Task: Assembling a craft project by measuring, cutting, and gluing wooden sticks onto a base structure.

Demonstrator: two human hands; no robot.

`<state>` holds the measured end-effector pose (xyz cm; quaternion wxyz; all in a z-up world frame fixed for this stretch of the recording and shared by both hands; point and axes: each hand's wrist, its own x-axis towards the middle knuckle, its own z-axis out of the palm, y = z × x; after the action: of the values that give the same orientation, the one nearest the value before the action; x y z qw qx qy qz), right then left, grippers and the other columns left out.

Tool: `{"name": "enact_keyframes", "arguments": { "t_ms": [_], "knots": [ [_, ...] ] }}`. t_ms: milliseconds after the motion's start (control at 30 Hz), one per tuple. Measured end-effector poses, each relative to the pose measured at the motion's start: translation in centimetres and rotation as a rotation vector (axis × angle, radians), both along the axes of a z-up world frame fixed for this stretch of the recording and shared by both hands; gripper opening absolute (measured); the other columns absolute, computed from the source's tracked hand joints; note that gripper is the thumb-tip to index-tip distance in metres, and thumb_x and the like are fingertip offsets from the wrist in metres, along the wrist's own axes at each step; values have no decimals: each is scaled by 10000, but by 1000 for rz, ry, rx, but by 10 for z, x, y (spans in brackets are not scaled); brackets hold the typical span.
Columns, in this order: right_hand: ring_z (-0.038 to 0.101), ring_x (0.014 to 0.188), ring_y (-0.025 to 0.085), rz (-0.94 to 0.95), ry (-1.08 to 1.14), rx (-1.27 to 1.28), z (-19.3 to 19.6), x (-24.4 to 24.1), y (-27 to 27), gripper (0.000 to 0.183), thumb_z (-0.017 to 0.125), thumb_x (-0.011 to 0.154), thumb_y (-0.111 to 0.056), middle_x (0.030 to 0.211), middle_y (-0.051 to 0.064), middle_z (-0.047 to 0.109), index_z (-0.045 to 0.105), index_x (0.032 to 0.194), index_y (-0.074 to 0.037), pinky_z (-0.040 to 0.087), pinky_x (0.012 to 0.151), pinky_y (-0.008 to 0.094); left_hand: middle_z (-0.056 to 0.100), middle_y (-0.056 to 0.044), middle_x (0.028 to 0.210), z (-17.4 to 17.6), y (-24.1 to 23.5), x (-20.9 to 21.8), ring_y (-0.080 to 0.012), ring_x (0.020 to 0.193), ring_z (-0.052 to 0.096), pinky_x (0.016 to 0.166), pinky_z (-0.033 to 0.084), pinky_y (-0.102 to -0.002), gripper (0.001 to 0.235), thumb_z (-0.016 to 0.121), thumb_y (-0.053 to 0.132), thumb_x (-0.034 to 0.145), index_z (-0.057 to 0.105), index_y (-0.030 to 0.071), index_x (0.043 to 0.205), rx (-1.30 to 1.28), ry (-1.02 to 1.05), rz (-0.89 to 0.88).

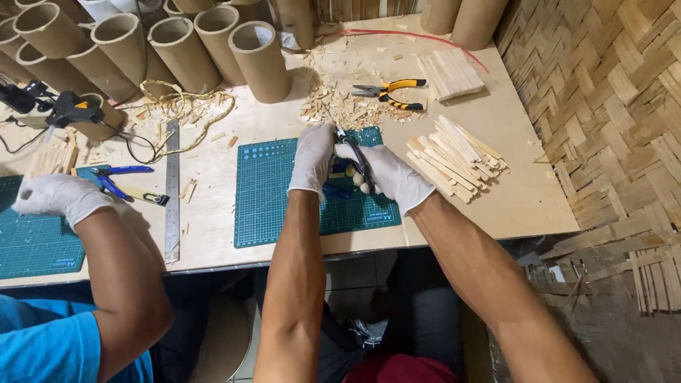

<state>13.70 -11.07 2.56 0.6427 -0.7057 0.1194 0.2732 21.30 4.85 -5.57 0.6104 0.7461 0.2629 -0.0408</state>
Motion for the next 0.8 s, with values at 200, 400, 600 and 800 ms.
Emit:
{"name": "enact_keyframes", "arguments": {
  "t_ms": [200, 400, 600, 800],
  "knots": [
    [630, 460, 175, 6, 25, -8, -10, 5, 1, 392, 753, 815, -466, 584, 68, 630, 713, 796, -77, 502, 403, 234, 570, -151, 654, -14, 5, 10, -230, 425, 611, 358, 501, -364, 313, 555, 261, 854, 683, -10, 946, 7, 12, -4],
    [600, 421, 129, -19, -18, -14, -36, 9, 2, 434, 804, 799, -495, 576, 66, 607, 709, 868, -77, 459, 387, 194, 558, -168, 628, -16, 5, 12, -245, 419, 616, 375, 522, -410, 342, 520, 258, 826, 686, -13, 954, 31, 9, -48],
    [624, 431, 108, -56, -97, 43, -39, 27, -16, 492, 832, 779, -486, 583, 67, 625, 682, 846, -22, 377, 323, 166, 585, -91, 658, 42, 6, -39, -159, 397, 570, 385, 474, -307, 288, 524, 296, 855, 696, 72, 916, 37, -86, 41],
    [655, 437, 119, -59, -274, -62, -40, 39, -44, 403, 794, 841, -432, 598, 83, 671, 699, 819, -41, 378, 336, 175, 534, -64, 693, 71, 28, -81, -128, 401, 521, 439, 452, -262, 291, 516, 253, 948, 708, 34, 942, 0, -245, 84]
  ]
}}
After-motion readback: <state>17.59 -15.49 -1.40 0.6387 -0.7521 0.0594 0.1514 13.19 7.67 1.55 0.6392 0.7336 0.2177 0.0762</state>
